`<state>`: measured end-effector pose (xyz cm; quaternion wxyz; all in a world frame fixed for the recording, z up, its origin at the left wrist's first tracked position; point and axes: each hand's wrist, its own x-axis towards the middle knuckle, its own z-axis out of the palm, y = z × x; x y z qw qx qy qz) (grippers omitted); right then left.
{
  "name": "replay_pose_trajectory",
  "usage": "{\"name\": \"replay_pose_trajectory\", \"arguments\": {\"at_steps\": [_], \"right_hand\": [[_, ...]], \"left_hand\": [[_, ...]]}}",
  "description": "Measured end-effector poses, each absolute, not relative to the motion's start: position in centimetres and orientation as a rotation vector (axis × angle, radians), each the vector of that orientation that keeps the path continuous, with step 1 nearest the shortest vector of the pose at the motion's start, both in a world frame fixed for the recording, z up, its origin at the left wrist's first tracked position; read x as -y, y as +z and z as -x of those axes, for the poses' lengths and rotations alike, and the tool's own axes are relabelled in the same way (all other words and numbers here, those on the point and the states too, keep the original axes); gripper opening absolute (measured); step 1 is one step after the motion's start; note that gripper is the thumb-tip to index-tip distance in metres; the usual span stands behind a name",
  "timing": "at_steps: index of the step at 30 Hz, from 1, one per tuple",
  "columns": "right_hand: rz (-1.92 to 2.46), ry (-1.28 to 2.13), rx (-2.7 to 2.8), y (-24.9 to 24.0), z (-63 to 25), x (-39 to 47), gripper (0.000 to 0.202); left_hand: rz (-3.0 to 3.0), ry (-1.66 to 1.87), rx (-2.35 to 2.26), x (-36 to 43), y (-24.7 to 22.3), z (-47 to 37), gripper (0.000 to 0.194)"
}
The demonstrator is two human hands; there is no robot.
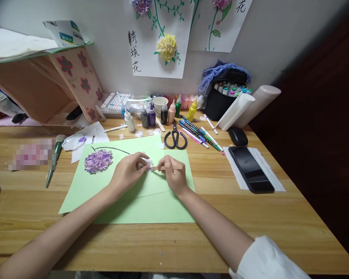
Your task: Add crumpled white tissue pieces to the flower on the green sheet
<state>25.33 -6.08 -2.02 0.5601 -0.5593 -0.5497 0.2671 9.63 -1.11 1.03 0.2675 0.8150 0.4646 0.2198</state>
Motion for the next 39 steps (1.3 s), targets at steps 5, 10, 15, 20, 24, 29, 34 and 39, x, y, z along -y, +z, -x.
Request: {"name": "replay_pose_trajectory", "arguments": {"at_steps": [5,10,15,20,24,29,34,39], "right_hand": [[1.317,0.656,1.253,-2.1,-25.3,6.0,0.046],[1.328,0.676,1.267,-2.1,-25.4,6.0,0.046],[1.331,0.688,1.271,-2.1,-25.3,5.9,0.047],[1.369,0.766,1.17,-2.2,-25.1,5.4,0.047],[1.374,0.814,1.091,-2.3,-24.8,5.4,0.046],[1.292,0.684,1.164,-2.4,-24.8,5.9,0.045],[1.268,0.666,1.217,-2.6,-24.9,6.0,0.044],[1.236,0.659,1.235,-2.6,-25.0,6.1,0.043]], "left_hand": [[-2.19,0.57,-1.256,1.2,1.2,-9.5,0.019],[-2.237,0.577,-1.268,1.4,1.5,-9.2,0.023],[-2.3,0.69,-1.326,1.4,1.9,-7.8,0.016],[-2.341,0.861,-1.491,0.4,1.5,-4.9,0.017],[-2.249,0.87,-1.565,-0.5,0.3,-3.2,0.02],[-2.163,0.819,-1.548,-0.7,-0.5,-2.8,0.021],[-2.156,0.801,-1.54,-0.5,-0.5,-2.9,0.02],[-2.262,0.809,-1.496,-0.2,-0.2,-2.9,0.017]]}}
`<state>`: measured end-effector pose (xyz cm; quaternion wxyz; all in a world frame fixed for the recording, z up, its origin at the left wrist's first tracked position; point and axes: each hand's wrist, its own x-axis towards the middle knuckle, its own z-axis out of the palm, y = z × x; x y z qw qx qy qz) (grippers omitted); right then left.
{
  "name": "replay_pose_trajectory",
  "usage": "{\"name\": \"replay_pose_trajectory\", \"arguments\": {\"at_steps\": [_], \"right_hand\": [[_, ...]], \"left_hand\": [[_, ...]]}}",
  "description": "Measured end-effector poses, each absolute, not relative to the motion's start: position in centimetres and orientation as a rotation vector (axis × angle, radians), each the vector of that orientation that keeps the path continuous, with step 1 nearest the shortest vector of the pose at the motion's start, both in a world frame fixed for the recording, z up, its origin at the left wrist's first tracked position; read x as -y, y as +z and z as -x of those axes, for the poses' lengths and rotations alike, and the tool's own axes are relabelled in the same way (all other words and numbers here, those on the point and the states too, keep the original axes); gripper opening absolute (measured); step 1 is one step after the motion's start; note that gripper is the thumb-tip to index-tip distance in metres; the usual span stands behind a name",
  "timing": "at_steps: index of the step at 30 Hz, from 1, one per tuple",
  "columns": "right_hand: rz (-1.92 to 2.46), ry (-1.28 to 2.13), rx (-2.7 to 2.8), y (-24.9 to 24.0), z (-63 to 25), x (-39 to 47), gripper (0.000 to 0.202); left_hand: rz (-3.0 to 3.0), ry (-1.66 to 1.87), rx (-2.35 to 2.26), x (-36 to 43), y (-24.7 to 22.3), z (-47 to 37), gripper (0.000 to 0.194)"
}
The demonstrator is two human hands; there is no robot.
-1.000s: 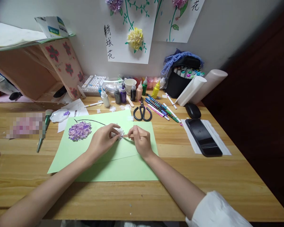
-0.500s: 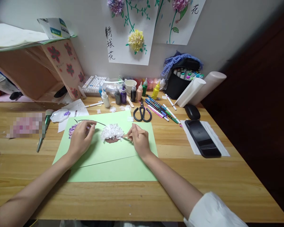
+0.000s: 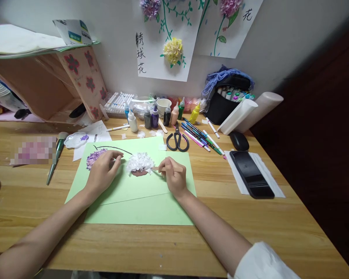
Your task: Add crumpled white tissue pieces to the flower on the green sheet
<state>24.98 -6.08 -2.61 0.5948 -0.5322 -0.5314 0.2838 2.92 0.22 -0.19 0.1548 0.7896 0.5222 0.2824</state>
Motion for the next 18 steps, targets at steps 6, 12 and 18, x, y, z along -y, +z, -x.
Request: {"name": "replay_pose_trajectory", "arguments": {"at_steps": [6,12,18], "right_hand": [[1.155,0.749,1.086,-2.1,-25.45,6.4,0.03],[1.475,0.666,1.387,-1.76,-25.2,6.61,0.024],[1.495,0.683,1.447,-2.17,-24.69,6.51,0.026]], "left_hand": [[-2.34,0.827,-1.451,0.14,0.14,-3.09,0.016],[-2.319,0.865,-1.441,0.25,0.1,-2.88,0.018],[-2.326,0.869,-1.406,0.37,0.01,-2.91,0.018]]}}
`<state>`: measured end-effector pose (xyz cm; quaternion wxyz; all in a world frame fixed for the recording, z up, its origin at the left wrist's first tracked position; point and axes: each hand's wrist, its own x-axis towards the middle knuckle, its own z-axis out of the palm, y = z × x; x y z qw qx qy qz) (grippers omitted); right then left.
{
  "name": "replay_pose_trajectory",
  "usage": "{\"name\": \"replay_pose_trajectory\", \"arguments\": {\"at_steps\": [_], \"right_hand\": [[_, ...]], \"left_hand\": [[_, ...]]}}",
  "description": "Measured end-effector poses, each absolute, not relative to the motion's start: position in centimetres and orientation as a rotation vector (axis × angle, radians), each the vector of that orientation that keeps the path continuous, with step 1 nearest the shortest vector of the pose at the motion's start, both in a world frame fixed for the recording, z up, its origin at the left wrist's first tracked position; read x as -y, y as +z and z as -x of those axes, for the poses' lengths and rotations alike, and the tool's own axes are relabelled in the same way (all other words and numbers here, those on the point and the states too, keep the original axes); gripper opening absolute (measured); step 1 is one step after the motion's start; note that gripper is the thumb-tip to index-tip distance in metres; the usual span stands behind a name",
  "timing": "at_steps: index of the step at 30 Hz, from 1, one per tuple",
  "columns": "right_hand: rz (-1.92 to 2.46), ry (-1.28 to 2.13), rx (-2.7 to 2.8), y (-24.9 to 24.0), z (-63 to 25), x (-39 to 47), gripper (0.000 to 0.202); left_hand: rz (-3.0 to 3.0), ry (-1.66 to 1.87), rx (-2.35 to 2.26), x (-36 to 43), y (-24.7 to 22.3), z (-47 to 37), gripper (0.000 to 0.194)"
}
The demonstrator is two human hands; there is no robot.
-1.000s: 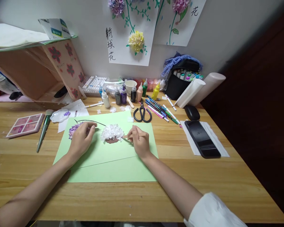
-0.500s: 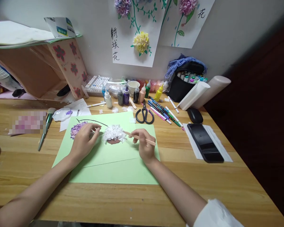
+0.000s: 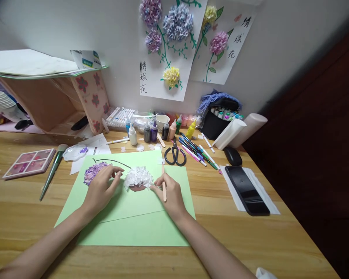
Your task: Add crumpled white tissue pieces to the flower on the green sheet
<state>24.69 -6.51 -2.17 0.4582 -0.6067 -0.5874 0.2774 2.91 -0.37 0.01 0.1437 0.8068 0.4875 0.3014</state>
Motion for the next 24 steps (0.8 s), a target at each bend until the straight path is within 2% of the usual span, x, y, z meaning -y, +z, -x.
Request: {"name": "replay_pose_trajectory", "arguments": {"at_steps": [8,12,17,24], "right_hand": [[1.31,0.903,1.249,-2.2,-24.9,6.1,0.026],[1.192,0.946,1.143,-2.1,-24.9,6.0,0.024],[1.139,0.951,1.065,-2.0,-25.0,5.9,0.022],[1.121,1.001,1.093,-1.8,-24.9,5.8,0.021]], "left_hand": [[-2.38,1.0,-1.264,2.0,0.7,-4.3,0.014],[-2.524,0.844,-0.989,3.3,1.7,-7.3,0.012],[-2.484,0.88,-1.073,3.0,1.6,-10.0,0.011],[-2.39,0.919,-1.026,2.7,0.3,-9.5,0.013]]}}
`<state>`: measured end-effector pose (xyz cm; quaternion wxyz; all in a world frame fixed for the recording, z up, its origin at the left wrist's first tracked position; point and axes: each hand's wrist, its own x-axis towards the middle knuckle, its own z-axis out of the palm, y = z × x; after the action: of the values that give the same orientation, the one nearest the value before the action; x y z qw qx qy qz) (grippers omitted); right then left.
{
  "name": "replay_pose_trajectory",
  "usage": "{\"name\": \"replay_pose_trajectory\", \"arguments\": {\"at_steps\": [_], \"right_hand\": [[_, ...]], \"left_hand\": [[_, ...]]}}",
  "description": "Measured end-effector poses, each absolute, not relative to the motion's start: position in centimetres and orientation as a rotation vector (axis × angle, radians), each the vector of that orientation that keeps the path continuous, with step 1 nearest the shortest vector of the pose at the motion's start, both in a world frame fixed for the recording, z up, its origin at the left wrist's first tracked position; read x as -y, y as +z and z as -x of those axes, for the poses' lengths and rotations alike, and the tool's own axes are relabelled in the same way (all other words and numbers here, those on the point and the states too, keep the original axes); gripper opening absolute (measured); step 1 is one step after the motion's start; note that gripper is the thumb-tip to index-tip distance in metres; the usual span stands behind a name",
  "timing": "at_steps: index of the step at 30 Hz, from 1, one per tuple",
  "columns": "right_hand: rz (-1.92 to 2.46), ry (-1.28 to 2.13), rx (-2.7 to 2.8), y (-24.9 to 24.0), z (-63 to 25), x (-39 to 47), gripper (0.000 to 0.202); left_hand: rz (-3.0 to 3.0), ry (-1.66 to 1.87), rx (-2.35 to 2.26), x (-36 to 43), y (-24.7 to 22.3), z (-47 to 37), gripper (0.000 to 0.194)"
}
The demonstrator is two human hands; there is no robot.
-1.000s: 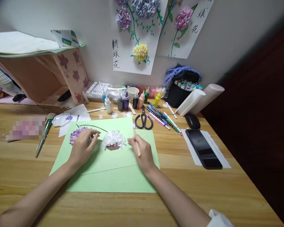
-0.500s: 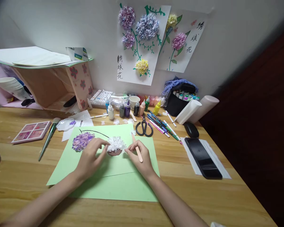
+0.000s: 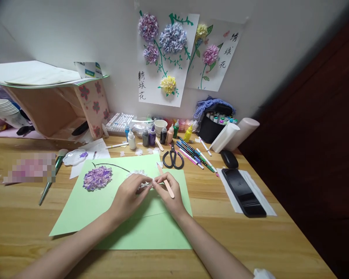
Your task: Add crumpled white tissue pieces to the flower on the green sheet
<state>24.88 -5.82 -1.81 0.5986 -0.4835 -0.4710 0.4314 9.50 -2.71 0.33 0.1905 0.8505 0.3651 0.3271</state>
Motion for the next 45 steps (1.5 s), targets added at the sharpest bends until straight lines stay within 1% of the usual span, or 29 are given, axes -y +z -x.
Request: {"name": "replay_pose_trajectory", "arguments": {"at_steps": [8,14,21,30,34,38,40,42,45], "right_hand": [[1.152,0.948,1.153,-1.7,-24.7,5.9,0.021],[1.111,0.948,1.14,-1.7,-24.5,6.0,0.019],[1.122,0.899,1.169,-1.8,-24.4,6.1,0.018],[1.156,0.753,1.237,-1.7,-24.4,6.4,0.017],[1.181,0.69,1.247,-1.6,-24.5,6.4,0.019],[1.131,0.852,1.212,-1.5,-24.4,6.3,0.018],[1.114,0.88,1.184,-1.4,-24.3,6.4,0.019],[1.124,0.823,1.185,-1.3,-24.3,6.5,0.019],[1.162,0.645,1.201,-1.2,-24.5,6.7,0.016]], "left_hand": [[-2.067,0.888,-1.026,2.7,0.6,-9.4,0.022],[-1.742,0.841,-1.043,2.7,1.2,-9.4,0.024],[-1.643,0.794,-1.062,2.8,1.2,-9.4,0.032],[-1.463,0.787,-1.012,2.6,0.6,-9.5,0.028],[-1.477,0.814,-1.038,2.4,0.8,-9.3,0.028],[-1.63,0.816,-1.098,2.6,1.2,-9.1,0.028],[-1.712,0.814,-1.091,2.8,1.4,-9.1,0.026],[-1.77,0.846,-1.088,3.0,1.6,-9.1,0.023],[-1.783,0.919,-1.125,3.3,1.7,-9.1,0.02]]}}
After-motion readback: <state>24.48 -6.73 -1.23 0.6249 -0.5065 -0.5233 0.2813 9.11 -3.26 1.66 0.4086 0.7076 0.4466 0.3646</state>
